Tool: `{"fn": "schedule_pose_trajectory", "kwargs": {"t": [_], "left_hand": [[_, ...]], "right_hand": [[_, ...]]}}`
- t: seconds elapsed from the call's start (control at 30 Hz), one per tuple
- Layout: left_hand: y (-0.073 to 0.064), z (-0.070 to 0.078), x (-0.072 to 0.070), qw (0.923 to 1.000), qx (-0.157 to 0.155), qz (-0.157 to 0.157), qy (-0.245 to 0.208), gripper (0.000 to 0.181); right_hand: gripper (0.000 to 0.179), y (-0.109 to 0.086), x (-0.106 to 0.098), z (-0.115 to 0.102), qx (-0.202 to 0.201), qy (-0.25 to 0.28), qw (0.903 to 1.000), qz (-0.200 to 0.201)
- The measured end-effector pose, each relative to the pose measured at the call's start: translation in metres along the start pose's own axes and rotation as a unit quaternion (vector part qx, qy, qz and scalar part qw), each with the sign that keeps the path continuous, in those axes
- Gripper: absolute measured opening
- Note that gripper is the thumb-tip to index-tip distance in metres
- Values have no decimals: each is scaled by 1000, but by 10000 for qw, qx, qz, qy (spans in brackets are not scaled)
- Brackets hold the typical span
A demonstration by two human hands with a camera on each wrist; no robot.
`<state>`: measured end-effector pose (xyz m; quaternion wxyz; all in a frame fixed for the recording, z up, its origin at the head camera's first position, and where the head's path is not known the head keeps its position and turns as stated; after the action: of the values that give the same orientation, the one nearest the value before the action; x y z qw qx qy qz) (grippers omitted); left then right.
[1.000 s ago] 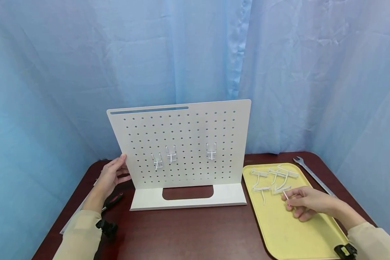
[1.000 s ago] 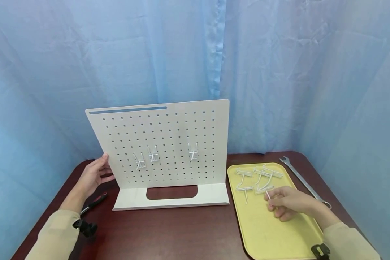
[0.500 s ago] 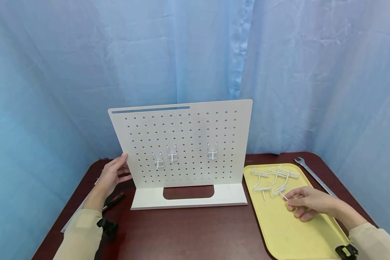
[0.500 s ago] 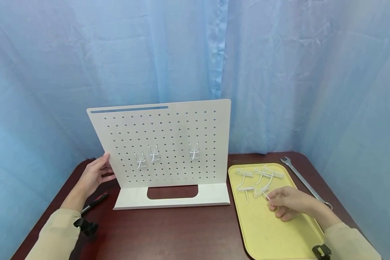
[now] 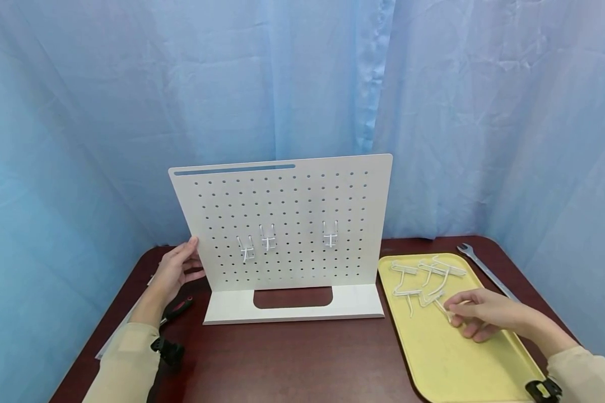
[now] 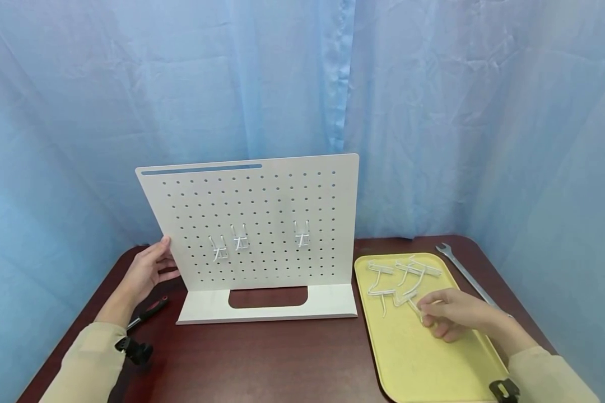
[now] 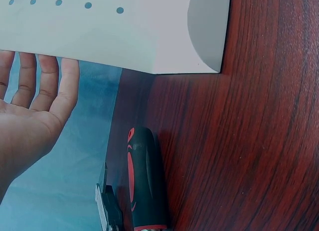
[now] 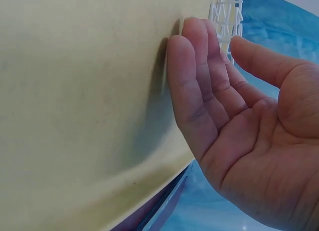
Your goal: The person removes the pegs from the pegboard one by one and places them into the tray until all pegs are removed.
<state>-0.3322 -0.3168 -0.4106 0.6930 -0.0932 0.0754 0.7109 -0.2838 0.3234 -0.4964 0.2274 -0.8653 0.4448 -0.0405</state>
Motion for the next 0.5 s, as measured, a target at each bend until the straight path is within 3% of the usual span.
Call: {"fn": "schedule_pose_trajectory", "kwargs": {"t": [0.5], "left_hand": [[0, 2, 1, 10000, 8, -14, 46, 50]], "right_hand": [[39, -3, -2, -10, -176, 121, 9996, -210]]}}
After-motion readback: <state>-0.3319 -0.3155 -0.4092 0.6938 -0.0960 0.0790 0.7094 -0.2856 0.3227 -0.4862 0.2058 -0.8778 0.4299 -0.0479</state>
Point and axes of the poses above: each hand's wrist, its own y-axis towards the middle knuckle, its own x-axis out of the palm, z = x × y, the point moved 9 cm from there along y, towards the middle knuckle, and after that the axes turned 4 degrees about y, right-handed, at the moved point
